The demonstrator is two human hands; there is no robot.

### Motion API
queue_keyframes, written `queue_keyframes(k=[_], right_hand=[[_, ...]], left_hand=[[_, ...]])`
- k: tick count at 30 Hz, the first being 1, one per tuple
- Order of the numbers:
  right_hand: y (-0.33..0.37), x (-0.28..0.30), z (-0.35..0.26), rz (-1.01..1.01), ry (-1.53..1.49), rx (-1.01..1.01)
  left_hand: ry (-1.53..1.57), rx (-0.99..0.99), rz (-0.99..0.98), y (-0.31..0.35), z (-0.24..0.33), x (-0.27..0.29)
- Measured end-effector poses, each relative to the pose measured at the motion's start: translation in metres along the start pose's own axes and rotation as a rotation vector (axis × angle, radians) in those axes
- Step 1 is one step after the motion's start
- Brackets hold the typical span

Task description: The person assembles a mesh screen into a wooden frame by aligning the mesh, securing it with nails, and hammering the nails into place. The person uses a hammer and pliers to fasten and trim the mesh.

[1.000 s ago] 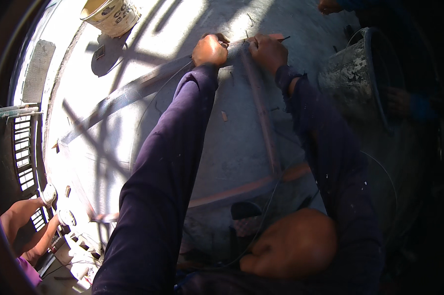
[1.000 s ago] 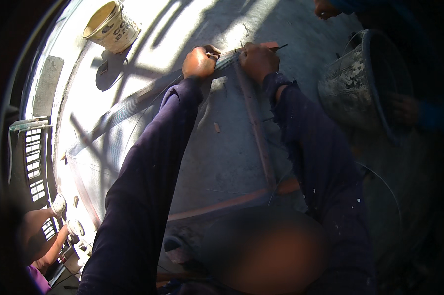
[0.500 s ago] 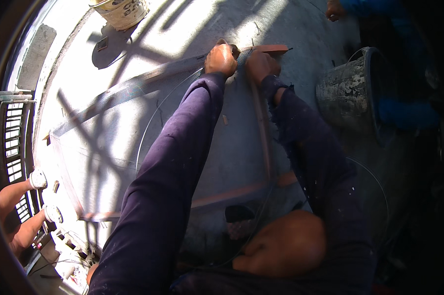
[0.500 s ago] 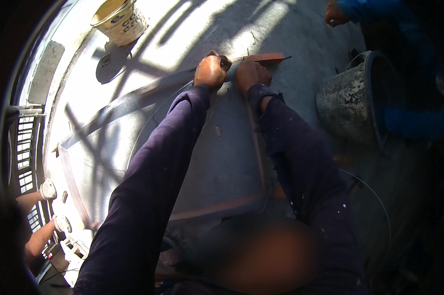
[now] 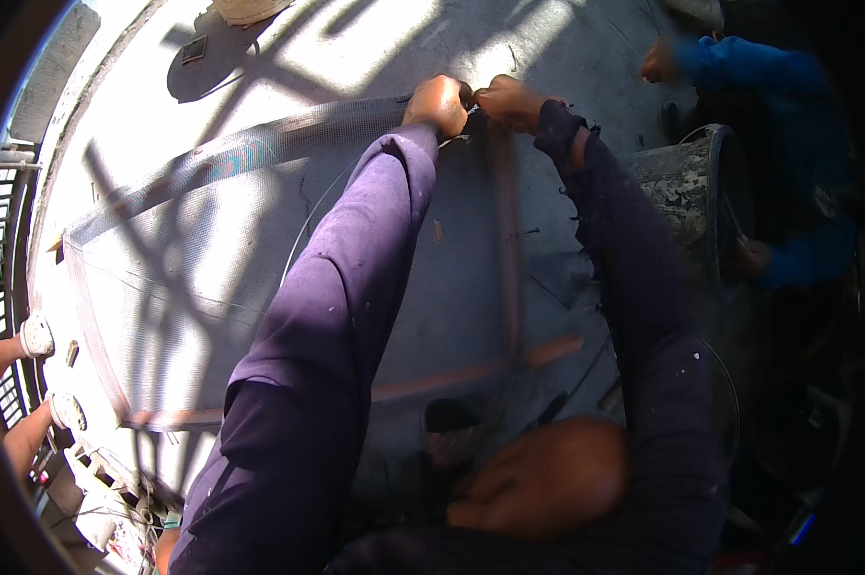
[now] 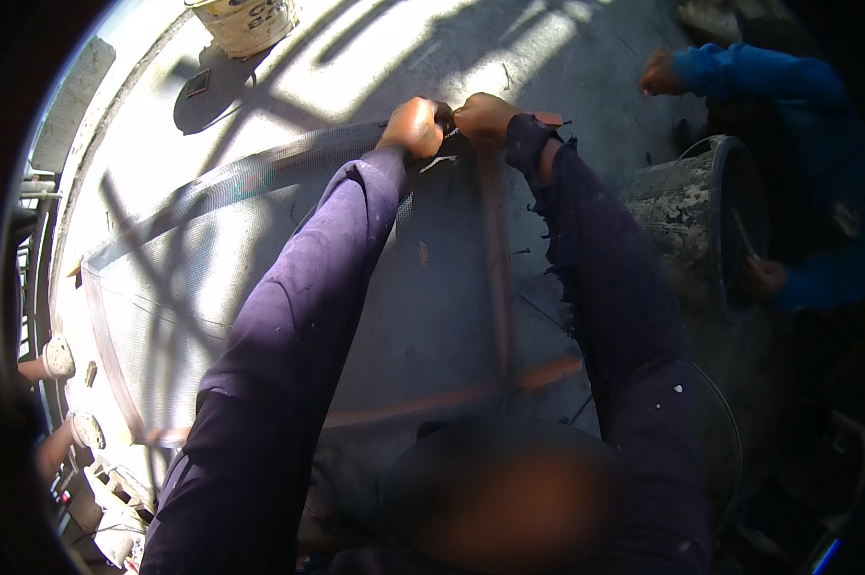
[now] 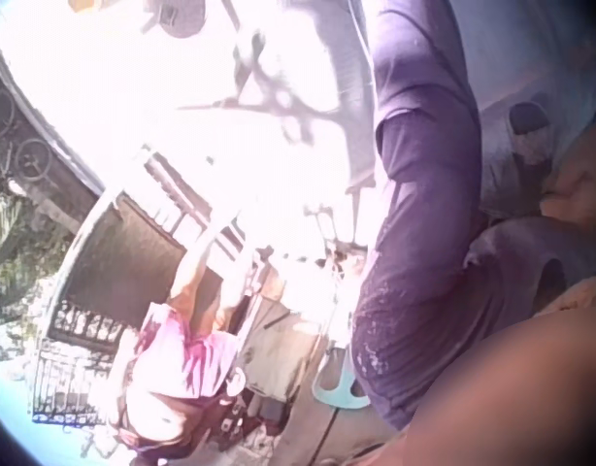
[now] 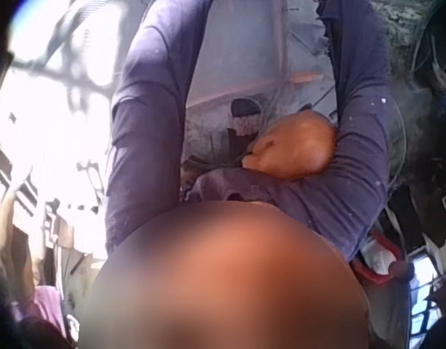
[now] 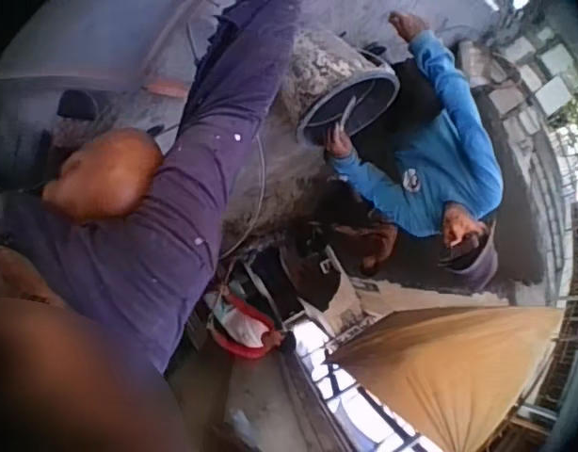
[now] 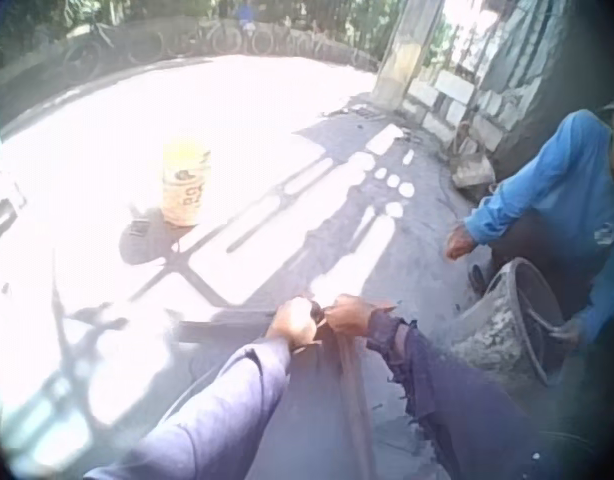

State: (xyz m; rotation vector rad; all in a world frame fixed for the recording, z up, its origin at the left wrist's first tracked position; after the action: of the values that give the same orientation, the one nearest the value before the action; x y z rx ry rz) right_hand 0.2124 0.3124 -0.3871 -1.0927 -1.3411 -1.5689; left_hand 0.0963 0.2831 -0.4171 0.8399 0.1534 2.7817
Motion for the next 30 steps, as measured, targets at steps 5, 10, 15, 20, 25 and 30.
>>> queue_keyframes(k=[5,10,15,20,25,30], right_hand=[[0.049,0.02,0.03,0.162,-0.745,-0.666],[0.043,0.03,0.01,0.101,-0.337,-0.609],[0.036,0.018,0.026,0.123,-0.466,-0.616],[0.039,-0.014,0.049,0.311,-0.825,-0.79],[0.039,-0.038,0.07,0.281,-0.958,-0.973],[0.053,-0.025,0.074,0.361,-0.964,-0.775]], left_hand=[[0.011,-0.056,0.012,0.006,0.006,0.004],[0.005,-0.051,0.016,0.007,0.007,0.006],[-0.011,-0.027,0.037,0.01,0.008,0.005],[-0.017,-0.024,0.057,0.015,0.012,0.006],[-0.053,-0.016,-0.056,0.014,0.014,0.006],[-0.062,-0.015,0.016,0.012,0.015,0.008]])
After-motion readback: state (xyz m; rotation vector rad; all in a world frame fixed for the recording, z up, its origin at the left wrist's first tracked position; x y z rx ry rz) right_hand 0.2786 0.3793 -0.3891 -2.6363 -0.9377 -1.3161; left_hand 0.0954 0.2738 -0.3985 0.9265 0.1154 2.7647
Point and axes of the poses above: each hand's wrist, its own y-axis away from the middle knuckle, its own x-axis out of the back of the hand, z = x × y, the point moved 6 cm from there along -y, towards the middle knuckle, and after that the axes turned 6 degrees about -z, right-handed, at the moved point
